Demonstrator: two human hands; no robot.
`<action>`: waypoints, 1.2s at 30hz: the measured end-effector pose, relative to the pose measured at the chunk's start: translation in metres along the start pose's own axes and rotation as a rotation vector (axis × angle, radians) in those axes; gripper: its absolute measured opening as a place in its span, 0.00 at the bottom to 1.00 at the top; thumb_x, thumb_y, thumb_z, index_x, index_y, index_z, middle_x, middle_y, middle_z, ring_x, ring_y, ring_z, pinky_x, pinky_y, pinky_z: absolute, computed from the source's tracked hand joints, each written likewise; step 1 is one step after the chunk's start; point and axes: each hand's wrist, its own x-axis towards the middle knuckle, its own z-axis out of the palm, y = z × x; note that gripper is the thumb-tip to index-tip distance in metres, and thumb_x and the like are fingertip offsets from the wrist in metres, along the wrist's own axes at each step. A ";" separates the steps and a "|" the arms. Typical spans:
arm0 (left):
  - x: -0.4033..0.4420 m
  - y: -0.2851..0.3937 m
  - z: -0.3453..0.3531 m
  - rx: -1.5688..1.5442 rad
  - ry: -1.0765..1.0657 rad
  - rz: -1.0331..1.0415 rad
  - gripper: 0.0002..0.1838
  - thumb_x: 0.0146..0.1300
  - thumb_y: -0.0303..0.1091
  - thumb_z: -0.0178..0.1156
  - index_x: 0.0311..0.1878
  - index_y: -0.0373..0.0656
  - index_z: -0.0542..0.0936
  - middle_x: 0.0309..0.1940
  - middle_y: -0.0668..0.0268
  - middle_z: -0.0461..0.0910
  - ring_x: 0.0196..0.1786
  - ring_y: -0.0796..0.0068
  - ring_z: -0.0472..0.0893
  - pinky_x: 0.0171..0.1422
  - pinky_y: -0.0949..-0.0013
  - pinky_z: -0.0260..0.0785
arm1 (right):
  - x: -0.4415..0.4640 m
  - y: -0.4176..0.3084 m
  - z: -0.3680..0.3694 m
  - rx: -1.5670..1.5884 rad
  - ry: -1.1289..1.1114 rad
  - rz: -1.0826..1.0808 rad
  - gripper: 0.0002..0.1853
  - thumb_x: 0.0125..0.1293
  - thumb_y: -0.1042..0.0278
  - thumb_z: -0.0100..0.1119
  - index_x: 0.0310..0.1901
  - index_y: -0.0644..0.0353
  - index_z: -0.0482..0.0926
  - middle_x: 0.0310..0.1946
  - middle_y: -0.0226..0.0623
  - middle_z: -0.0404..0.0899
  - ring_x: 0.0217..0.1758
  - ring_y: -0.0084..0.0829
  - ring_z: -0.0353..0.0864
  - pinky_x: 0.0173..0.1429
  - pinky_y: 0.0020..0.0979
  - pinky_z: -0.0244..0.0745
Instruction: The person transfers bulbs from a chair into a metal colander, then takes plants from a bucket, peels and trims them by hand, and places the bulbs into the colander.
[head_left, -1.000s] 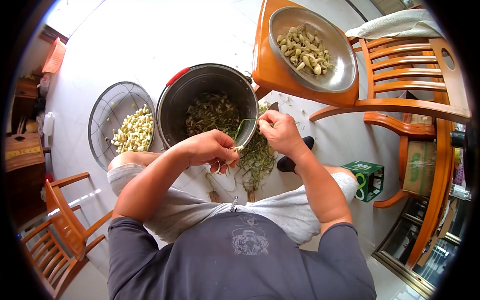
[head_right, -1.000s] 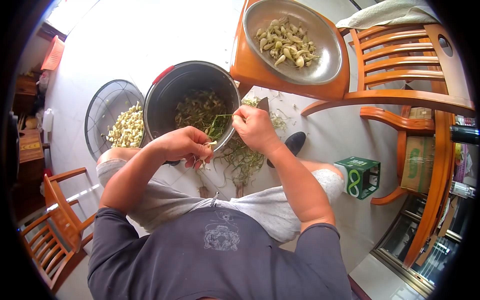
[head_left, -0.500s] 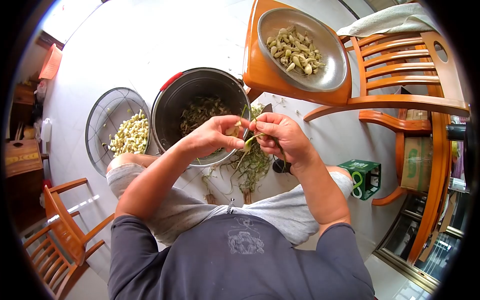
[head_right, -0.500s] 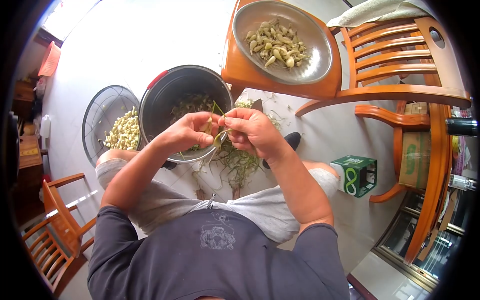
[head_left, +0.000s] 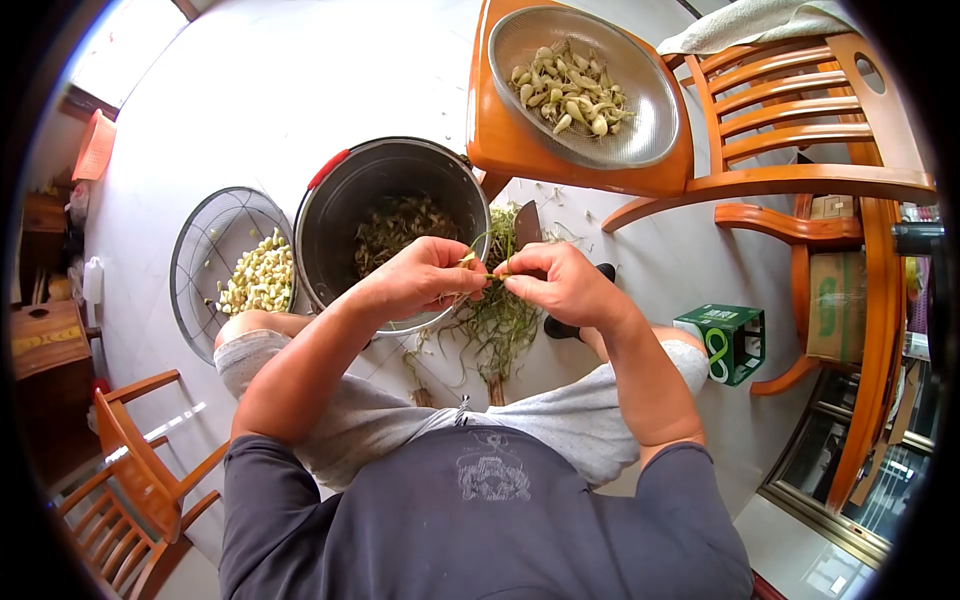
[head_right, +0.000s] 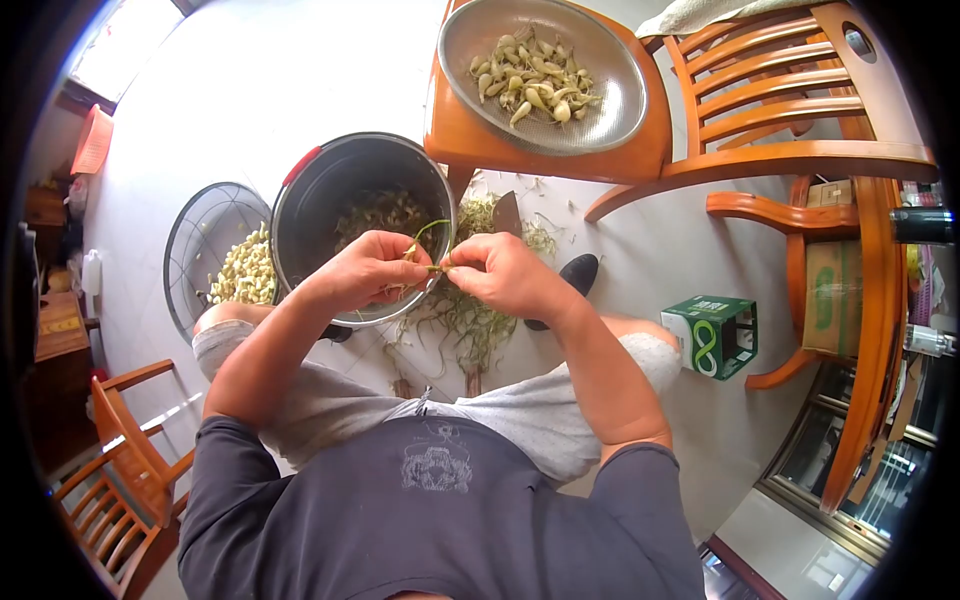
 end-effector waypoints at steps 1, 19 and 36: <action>0.001 0.000 0.001 0.027 0.006 -0.029 0.07 0.63 0.33 0.63 0.37 0.39 0.81 0.26 0.70 0.79 0.20 0.90 0.68 0.20 0.83 0.54 | -0.002 0.002 0.000 -0.121 -0.002 -0.053 0.07 0.63 0.74 0.56 0.36 0.68 0.81 0.27 0.34 0.76 0.30 0.26 0.75 0.36 0.28 0.71; 0.004 0.013 0.004 -0.228 0.048 -0.101 0.09 0.69 0.35 0.56 0.42 0.38 0.77 0.32 0.61 0.80 0.28 0.76 0.79 0.24 0.75 0.66 | -0.005 0.039 -0.020 -0.368 0.312 0.222 0.10 0.58 0.72 0.51 0.33 0.68 0.81 0.30 0.55 0.81 0.36 0.51 0.82 0.43 0.42 0.76; 0.120 0.186 0.078 0.039 0.221 0.403 0.19 0.67 0.42 0.58 0.47 0.33 0.76 0.34 0.59 0.79 0.31 0.68 0.78 0.35 0.67 0.72 | -0.037 0.036 0.022 -0.809 -0.334 -0.024 0.09 0.60 0.68 0.57 0.40 0.62 0.78 0.36 0.44 0.78 0.45 0.46 0.78 0.49 0.44 0.73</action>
